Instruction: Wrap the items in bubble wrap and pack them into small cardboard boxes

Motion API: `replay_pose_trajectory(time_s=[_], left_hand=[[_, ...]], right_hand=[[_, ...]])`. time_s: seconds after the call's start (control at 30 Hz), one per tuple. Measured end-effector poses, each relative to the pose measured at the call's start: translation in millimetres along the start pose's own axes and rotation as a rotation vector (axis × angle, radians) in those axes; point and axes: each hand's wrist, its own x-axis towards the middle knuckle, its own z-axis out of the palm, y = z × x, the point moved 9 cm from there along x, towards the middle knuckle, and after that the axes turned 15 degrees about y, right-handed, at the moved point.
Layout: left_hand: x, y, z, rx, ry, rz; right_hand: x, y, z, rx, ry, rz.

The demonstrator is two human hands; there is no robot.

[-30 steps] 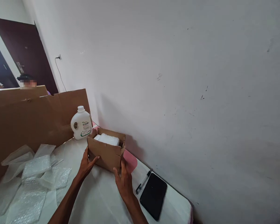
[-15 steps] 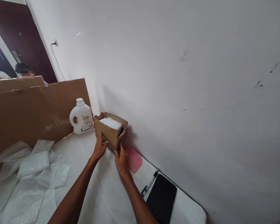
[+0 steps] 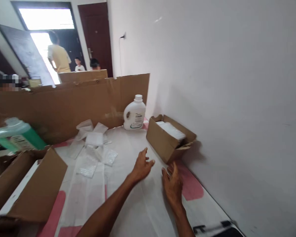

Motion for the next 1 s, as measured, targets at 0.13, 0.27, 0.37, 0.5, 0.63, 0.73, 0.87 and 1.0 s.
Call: replay_pose_trajectory(time_s=[0.13, 0.27, 0.37, 0.5, 0.63, 0.73, 0.87, 1.0], left_hand=[[-132.4, -8.6, -94.7, 0.020, 0.216, 0.029], [-226.9, -0.7, -217.1, 0.347, 0.547, 0.159], [-241.0, 47.3, -291.1, 0.755, 0.732, 0.359], [-213.2, 100.8, -367.0, 1.211, 0.919, 0.328], [-181.8, 90.7, -400.0, 1.373, 0.758, 0.066], [-182.0, 84.7, -399.4, 1.335, 0.706, 0.119], [-203.1, 87.7, -389.3, 1.187, 0.653, 0.342], [-231.8, 90.4, -371.7, 0.993, 0.465, 0.524]], right_hand=[[-59.6, -42.4, 25.2, 0.045, -0.097, -0.119], [-126.2, -118.0, 89.3, 0.123, -0.331, -0.397], [-161.3, -154.4, 146.6, 0.034, -0.493, -0.507], [-184.3, -173.4, 197.9, -0.155, -0.660, -0.539], [-180.9, -183.0, 202.4, -0.188, -0.669, -0.543], [-170.4, -185.8, 196.2, -0.170, -0.658, -0.506], [-143.2, -191.8, 183.8, -0.077, -0.591, -0.398], [-101.1, -203.4, 166.6, 0.078, -0.483, -0.256]])
